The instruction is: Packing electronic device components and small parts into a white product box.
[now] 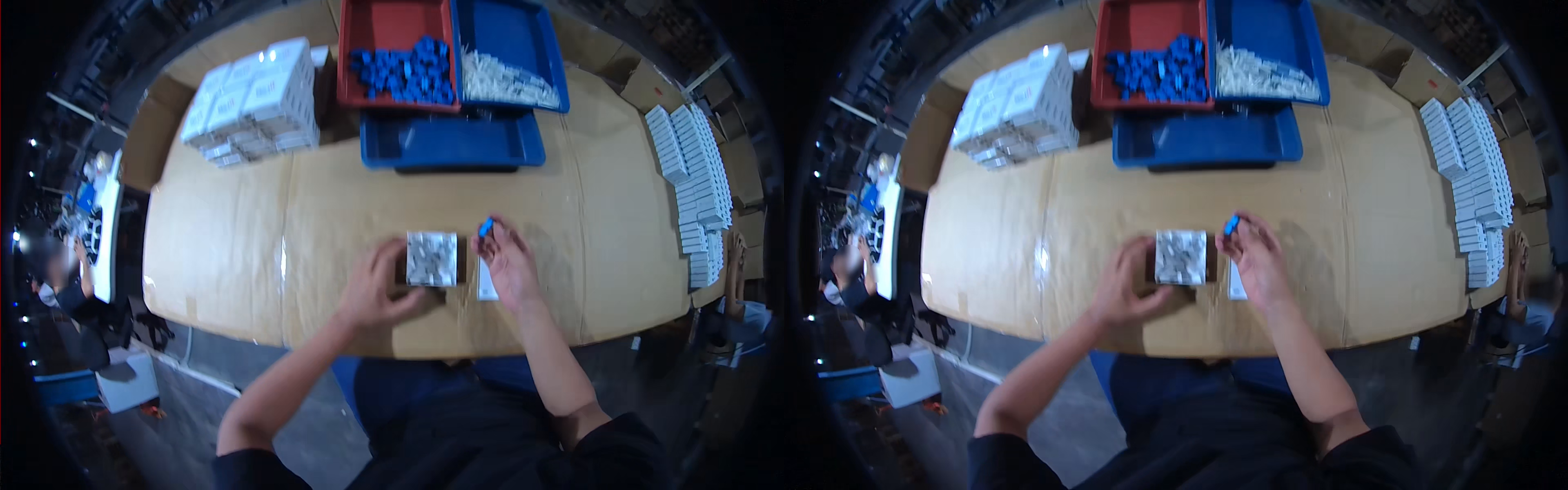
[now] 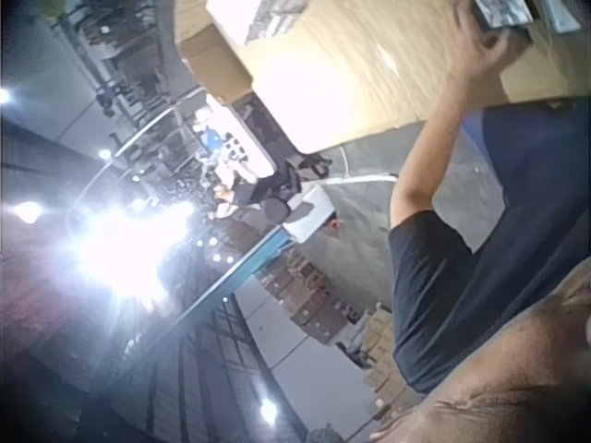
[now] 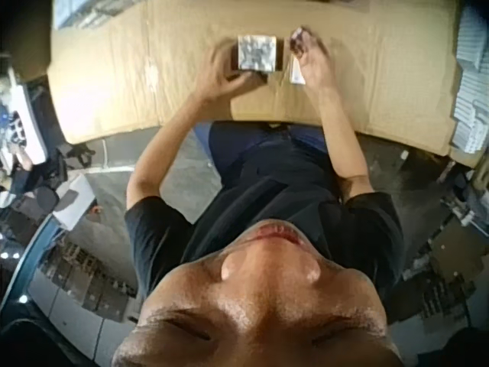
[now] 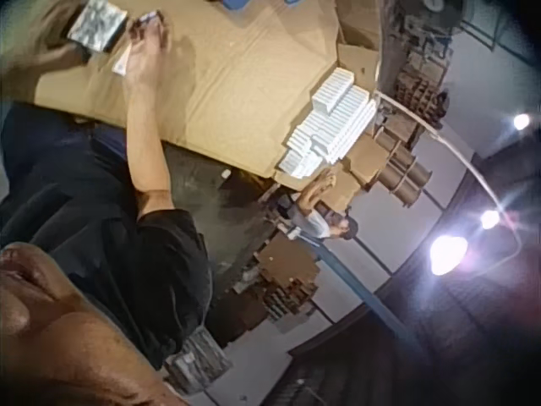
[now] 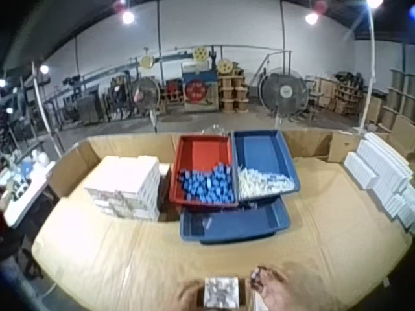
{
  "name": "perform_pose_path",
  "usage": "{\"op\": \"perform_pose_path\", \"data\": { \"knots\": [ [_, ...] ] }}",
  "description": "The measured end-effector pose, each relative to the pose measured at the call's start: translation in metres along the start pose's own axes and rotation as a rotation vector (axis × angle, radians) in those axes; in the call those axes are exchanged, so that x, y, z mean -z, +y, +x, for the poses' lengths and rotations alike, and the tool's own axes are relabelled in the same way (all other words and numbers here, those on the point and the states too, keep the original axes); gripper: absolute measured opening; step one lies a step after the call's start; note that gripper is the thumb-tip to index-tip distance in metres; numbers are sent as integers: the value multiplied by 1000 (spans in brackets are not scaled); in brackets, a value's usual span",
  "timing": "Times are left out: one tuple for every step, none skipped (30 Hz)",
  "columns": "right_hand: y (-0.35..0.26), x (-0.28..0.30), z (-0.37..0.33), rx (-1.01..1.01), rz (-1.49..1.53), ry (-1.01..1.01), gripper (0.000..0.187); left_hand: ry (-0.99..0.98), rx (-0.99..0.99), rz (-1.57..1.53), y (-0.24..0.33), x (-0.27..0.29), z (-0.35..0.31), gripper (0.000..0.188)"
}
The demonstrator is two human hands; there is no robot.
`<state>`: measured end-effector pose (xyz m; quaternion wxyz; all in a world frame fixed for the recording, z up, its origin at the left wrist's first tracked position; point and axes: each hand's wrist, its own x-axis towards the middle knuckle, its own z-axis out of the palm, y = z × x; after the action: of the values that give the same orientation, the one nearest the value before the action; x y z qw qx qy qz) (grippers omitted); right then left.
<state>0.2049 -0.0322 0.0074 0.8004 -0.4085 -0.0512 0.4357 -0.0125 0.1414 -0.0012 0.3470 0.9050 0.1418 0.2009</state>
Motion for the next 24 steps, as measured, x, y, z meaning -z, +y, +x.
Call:
{"op": "perform_pose_path", "data": {
  "knots": [
    [1, 3, -4, 14, 3, 4, 28, -13, 66, 32, 3, 3, 4, 98],
    [1, 6, -1, 41, 7, -2, 28, -9, 84, 13, 2, 3, 10, 98],
    [4, 5, -1, 21, -6, 6, 28, -14, 63, 104, 4, 3, 11, 102],
    [5, 5, -4, 44, -27, -22, 26, -20, 34, 190, 4, 0, 9, 106],
    [6, 3, -4, 78, -48, -56, 25, -16, 35, 173, 0, -3, 7, 106],
    [10, -2, -6, 80, -63, -51, 25, -9, 26, 205, -5, -5, 4, 109],
    [16, -9, -8, 106, -250, -67, 22, 1, 18, 243, -6, -6, 2, 112],
    [17, -12, -9, 134, -436, -85, 21, 10, 18, 237, -5, -9, -1, 112],
    [13, -12, -9, 94, -688, -132, 22, -4, 22, 255, -4, -10, -3, 112],
    [14, -14, -9, 101, -693, -138, 22, -17, 24, 278, -4, -9, -4, 112],
    [16, -17, -8, 208, -815, -188, 23, -13, 20, 272, -2, -11, -4, 111],
    [18, -21, -7, 316, -933, -239, 24, -4, 19, 276, -2, -13, -4, 111],
    [18, -29, -8, 307, -900, -230, 29, 5, 4, 282, -1, -15, -5, 110],
    [18, -35, -7, 311, -899, -240, 29, 13, -11, 288, -1, -16, -5, 109],
    [18, -40, -3, 341, -1023, -243, 30, 14, -15, 290, -3, -16, -4, 107],
    [18, -44, -1, 366, -1148, -238, 31, 15, -12, 290, -3, -15, -4, 107],
    [18, -48, 2, 413, -1199, -290, 33, -1, 1, 279, -3, -14, -3, 105],
    [20, -52, 4, 409, -1200, -291, 33, -17, 14, 267, -4, -13, -3, 103],
    [21, -58, 7, 426, -1271, -326, 33, -7, 19, 275, -6, -12, -2, 98],
    [23, -61, 9, 441, -1342, -361, 33, -5, 22, 273, -7, -12, -4, 98],
    [25, -63, 10, 454, -1378, -376, 34, -3, 18, 269, -8, -14, -6, 97],
    [27, -64, 11, 454, -1378, -382, 34, 2, 14, 268, -9, -13, -5, 95],
    [29, -64, 11, 539, -1473, -389, 32, 6, 19, 268, -9, -12, -5, 95],
    [32, -64, 12, 625, -1565, -395, 31, 2, 11, 270, -10, -12, -4, 95]
  ]
}}
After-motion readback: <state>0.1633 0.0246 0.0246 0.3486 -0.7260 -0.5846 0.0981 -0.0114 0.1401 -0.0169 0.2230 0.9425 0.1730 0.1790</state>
